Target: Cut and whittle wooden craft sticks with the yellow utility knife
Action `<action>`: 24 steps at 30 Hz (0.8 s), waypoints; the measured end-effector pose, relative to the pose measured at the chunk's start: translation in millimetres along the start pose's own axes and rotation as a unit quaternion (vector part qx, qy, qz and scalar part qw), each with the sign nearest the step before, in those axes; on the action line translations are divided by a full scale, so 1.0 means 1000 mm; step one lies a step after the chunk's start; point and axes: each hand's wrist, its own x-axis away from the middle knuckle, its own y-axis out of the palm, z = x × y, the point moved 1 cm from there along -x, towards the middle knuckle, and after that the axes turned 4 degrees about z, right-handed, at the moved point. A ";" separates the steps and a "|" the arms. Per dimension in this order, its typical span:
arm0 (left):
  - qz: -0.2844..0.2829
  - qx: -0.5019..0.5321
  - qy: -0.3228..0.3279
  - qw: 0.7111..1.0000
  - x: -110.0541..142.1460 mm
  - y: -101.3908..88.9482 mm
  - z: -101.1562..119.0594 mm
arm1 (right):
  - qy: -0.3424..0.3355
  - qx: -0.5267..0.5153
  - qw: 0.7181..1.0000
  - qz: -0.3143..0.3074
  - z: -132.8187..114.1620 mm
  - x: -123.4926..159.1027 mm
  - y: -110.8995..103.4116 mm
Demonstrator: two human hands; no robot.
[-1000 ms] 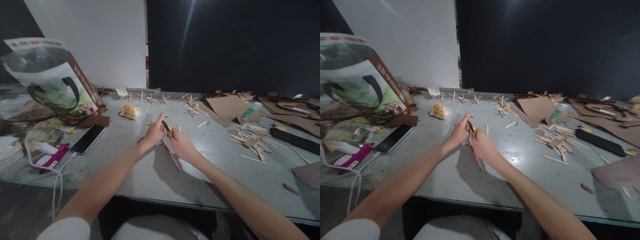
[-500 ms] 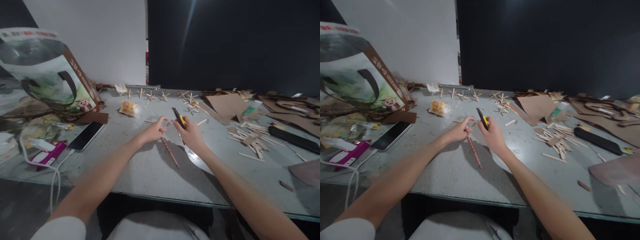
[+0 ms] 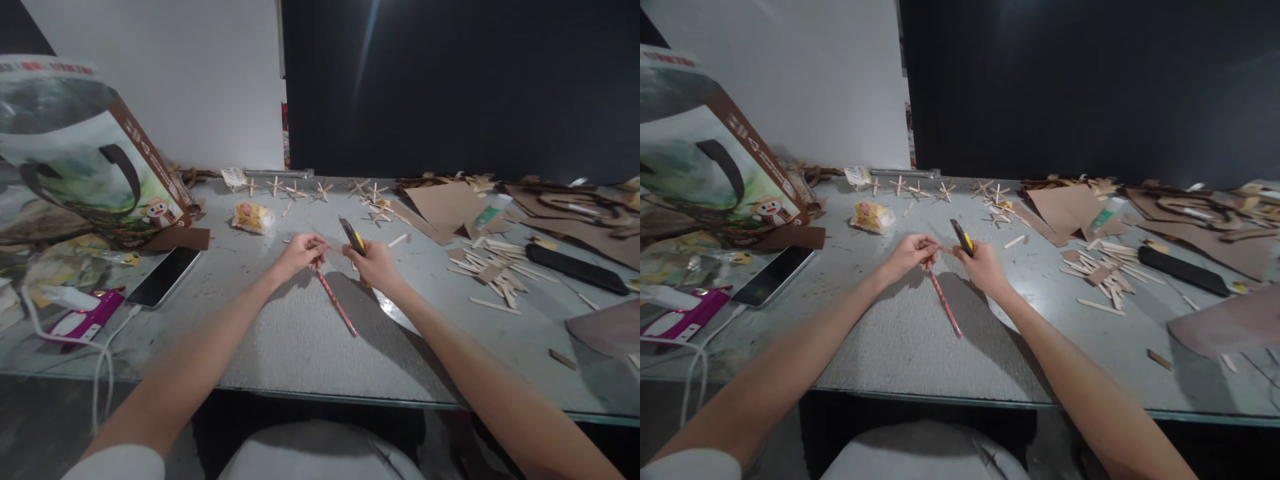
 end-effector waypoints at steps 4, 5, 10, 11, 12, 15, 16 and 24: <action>0.033 0.108 -0.015 0.994 0.000 0.003 0.000 | -0.001 -0.007 1.000 -0.006 -0.001 0.003 0.004; 0.036 0.126 -0.020 0.991 0.001 0.004 0.000 | 0.000 -0.008 1.000 -0.005 -0.001 0.003 0.005; 0.035 0.157 -0.043 0.986 0.004 0.010 0.000 | -0.004 -0.007 1.000 0.009 0.000 0.004 0.004; 0.035 0.154 -0.046 0.986 0.005 0.011 0.000 | -0.005 -0.006 1.000 0.011 0.001 0.004 0.004; 0.035 0.150 -0.048 0.987 0.005 0.011 0.001 | -0.007 -0.005 1.000 0.012 0.001 0.004 0.004; 0.036 0.135 -0.050 0.989 0.005 0.011 0.001 | -0.006 -0.003 1.000 0.016 0.000 0.005 0.005; 0.035 0.129 -0.051 0.990 0.005 0.011 0.001 | -0.005 -0.001 1.000 0.017 0.000 0.005 0.005; 0.029 0.112 -0.056 0.992 0.004 0.011 -0.001 | 0.047 -0.053 0.998 0.003 -0.003 0.008 0.009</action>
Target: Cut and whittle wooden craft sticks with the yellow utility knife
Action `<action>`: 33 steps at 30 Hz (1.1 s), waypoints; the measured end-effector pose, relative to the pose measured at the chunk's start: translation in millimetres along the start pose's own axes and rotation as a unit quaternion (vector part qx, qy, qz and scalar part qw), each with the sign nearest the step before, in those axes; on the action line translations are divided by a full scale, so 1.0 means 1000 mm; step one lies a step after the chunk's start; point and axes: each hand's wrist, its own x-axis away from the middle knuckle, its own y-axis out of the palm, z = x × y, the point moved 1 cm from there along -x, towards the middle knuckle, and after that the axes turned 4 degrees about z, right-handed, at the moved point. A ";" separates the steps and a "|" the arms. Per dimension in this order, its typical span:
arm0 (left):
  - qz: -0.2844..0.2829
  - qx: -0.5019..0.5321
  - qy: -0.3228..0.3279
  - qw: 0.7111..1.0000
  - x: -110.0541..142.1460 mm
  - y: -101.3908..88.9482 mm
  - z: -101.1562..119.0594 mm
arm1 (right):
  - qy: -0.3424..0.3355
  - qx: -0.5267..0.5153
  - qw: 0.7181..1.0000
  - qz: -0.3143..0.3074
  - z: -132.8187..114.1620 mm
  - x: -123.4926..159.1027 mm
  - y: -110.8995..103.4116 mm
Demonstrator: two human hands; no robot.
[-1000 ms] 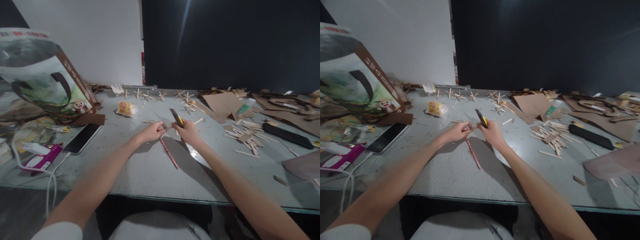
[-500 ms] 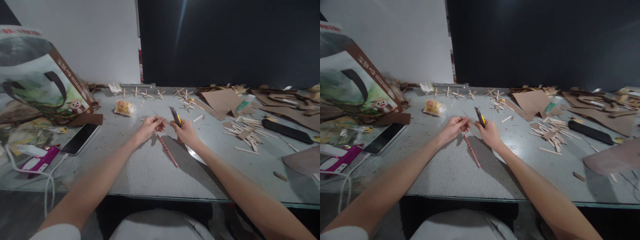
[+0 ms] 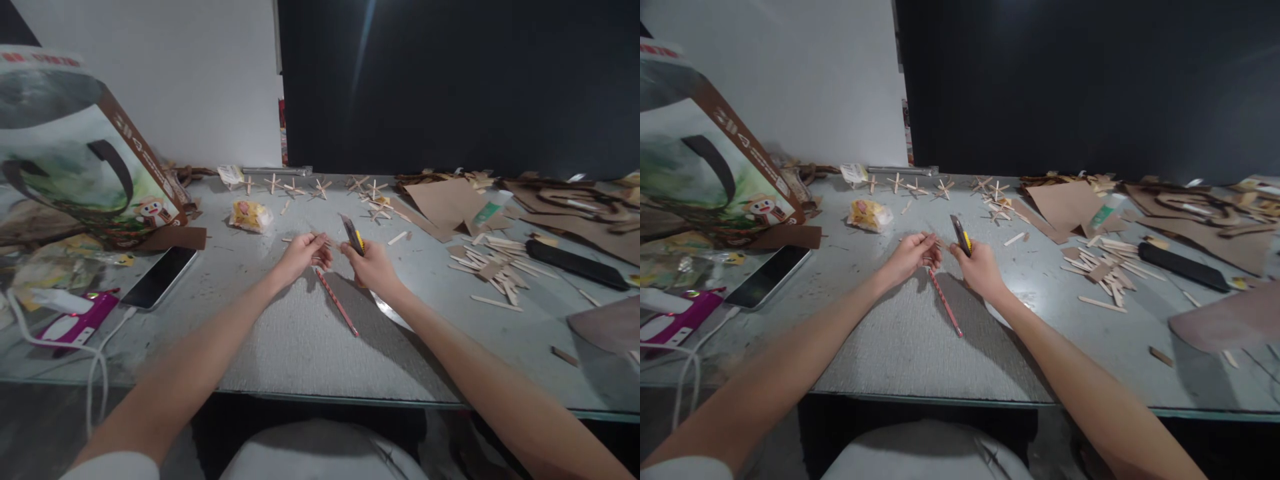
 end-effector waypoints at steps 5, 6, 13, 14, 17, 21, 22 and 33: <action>-0.028 0.071 0.013 0.997 0.003 0.003 0.004 | 0.113 -0.177 0.976 -0.064 -0.002 0.004 0.002; -0.034 0.082 0.015 0.996 0.003 0.003 0.005 | 0.124 -0.200 0.969 -0.071 -0.003 0.005 0.003; -0.001 0.090 -0.008 0.996 0.003 0.005 0.001 | 0.147 -0.240 0.957 -0.065 -0.004 0.006 0.003; 0.001 0.084 -0.008 0.996 0.002 0.006 0.000 | 0.147 -0.236 0.958 -0.062 -0.003 0.006 0.004; -0.003 0.071 -0.007 0.997 0.001 0.007 0.000 | 0.146 -0.225 0.962 -0.058 -0.002 0.005 0.004; -0.011 0.067 -0.012 0.998 0.002 0.007 -0.001 | 0.141 -0.209 0.966 -0.049 0.000 0.004 0.006; -0.010 0.066 -0.012 0.998 0.002 0.007 -0.001 | 0.139 -0.206 0.968 -0.047 0.000 0.004 0.006; -0.015 0.015 -0.012 1.000 0.005 0.008 -0.003 | 0.115 -0.168 0.978 -0.043 0.002 0.003 0.009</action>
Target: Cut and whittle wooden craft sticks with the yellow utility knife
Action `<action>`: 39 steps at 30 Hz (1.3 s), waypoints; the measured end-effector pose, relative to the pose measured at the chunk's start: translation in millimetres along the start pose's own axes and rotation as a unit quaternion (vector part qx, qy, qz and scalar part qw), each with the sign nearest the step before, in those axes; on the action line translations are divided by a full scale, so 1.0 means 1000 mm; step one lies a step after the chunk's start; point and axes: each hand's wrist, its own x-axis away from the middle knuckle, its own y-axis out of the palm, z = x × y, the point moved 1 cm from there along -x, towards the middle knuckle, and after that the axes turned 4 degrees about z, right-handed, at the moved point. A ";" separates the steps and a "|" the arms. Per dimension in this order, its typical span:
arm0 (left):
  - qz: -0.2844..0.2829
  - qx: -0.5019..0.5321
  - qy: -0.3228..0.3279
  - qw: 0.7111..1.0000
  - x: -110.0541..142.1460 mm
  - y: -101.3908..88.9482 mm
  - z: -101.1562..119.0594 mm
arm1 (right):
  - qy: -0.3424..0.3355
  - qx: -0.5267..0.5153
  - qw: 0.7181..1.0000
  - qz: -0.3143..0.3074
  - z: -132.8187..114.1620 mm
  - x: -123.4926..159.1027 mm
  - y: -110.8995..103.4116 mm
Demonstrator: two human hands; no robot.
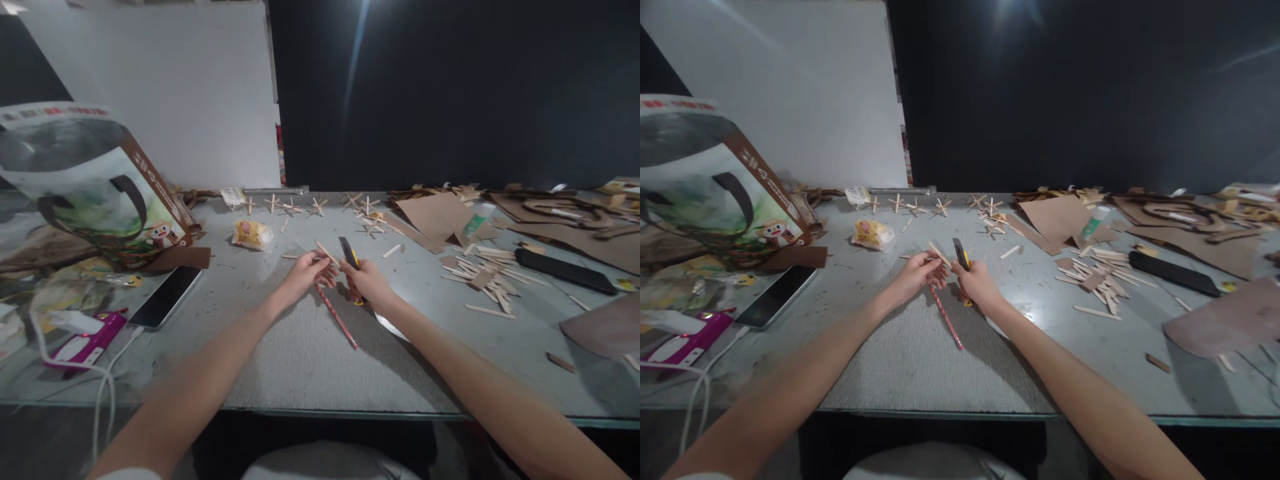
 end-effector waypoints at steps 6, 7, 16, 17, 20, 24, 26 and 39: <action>0.005 -0.038 0.015 0.999 0.000 0.000 0.001 | -0.007 0.024 1.000 -0.009 0.000 0.001 0.000; 0.006 -0.042 0.018 0.999 0.000 -0.001 0.002 | -0.010 0.032 0.999 -0.007 0.001 0.001 0.001; 0.017 -0.062 0.026 0.998 -0.001 -0.002 0.003 | -0.078 0.134 0.987 0.036 0.002 -0.004 -0.002; 0.021 -0.065 0.026 0.997 -0.001 -0.002 0.004 | -0.087 0.143 0.985 0.041 0.002 -0.005 -0.002; 0.034 -0.074 0.024 0.996 0.000 -0.001 0.004 | -0.104 0.163 0.980 0.051 0.002 -0.005 -0.003; 0.055 -0.079 0.015 0.995 -0.001 -0.002 0.000 | -0.117 0.180 0.975 0.056 0.001 -0.003 -0.003; 0.070 -0.080 0.010 0.994 -0.002 -0.004 -0.002 | -0.122 0.187 0.973 0.062 0.001 -0.003 -0.003; 0.132 -0.132 0.153 0.970 -0.007 -0.008 -0.007 | -0.120 0.276 0.950 0.086 -0.008 -0.001 -0.007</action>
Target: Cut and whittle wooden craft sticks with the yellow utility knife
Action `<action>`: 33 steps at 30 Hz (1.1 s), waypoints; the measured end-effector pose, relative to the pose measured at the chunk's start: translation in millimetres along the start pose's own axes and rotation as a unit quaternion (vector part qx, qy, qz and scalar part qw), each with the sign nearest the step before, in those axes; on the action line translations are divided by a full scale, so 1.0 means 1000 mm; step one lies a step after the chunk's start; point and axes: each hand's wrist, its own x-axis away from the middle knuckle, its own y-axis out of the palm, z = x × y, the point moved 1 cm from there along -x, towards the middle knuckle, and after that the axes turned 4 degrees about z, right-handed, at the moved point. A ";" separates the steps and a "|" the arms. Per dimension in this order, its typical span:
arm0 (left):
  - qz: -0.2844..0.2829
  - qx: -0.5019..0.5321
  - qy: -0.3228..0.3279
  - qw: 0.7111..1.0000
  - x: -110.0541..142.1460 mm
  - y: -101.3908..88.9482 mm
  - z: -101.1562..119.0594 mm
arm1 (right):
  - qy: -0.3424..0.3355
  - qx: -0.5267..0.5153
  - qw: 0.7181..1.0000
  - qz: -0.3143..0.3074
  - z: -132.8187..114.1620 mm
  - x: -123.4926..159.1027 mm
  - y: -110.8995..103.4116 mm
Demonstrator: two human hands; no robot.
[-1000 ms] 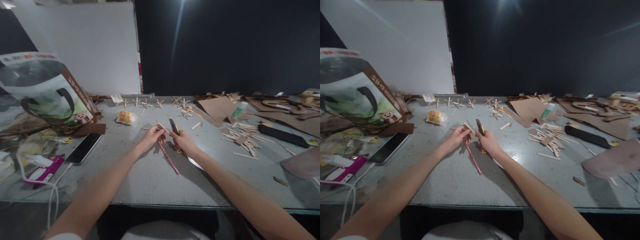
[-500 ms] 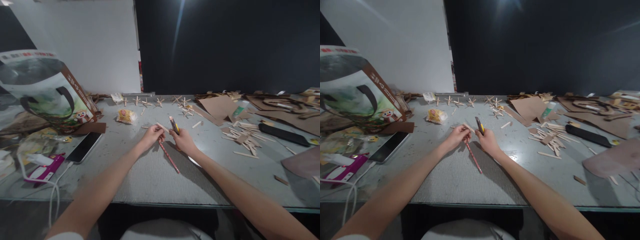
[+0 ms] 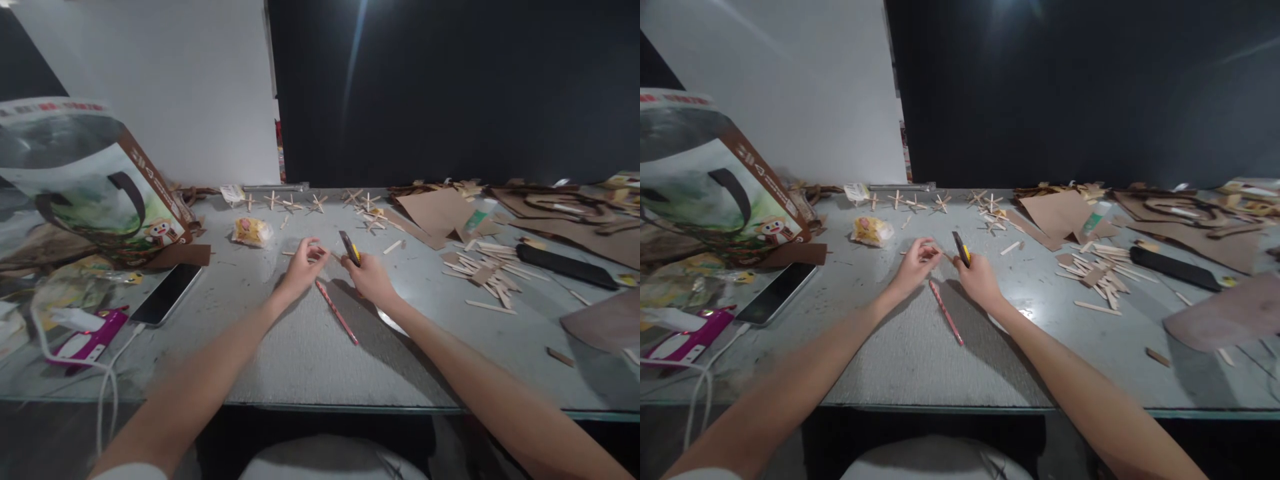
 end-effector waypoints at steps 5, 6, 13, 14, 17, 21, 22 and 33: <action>-0.026 -0.127 0.032 0.991 0.002 0.003 -0.013 | -0.003 0.041 0.999 -0.024 -0.002 0.000 0.000; -0.014 -0.170 0.039 0.985 0.003 0.003 -0.013 | -0.005 0.048 0.998 -0.029 -0.002 0.000 0.000; -0.005 -0.408 0.068 0.911 0.013 0.013 -0.005 | -0.009 0.102 0.993 -0.065 -0.003 -0.001 -0.003; -0.021 -0.445 0.068 0.893 0.016 0.015 -0.003 | -0.008 0.107 0.992 -0.064 -0.005 -0.001 -0.006; -0.047 -0.500 0.077 0.861 0.024 0.020 0.003 | 0.004 0.113 0.993 -0.046 -0.010 -0.002 -0.017; -0.007 -0.534 0.084 0.841 0.030 0.019 0.012 | 0.016 0.118 0.989 -0.090 -0.018 -0.002 -0.033; -0.008 -0.536 0.082 0.840 0.030 0.018 0.013 | 0.011 0.134 0.986 -0.102 -0.020 -0.002 -0.037; -0.034 -0.528 0.061 0.846 0.030 0.016 0.014 | -0.069 0.303 0.927 -0.209 -0.034 -0.007 -0.041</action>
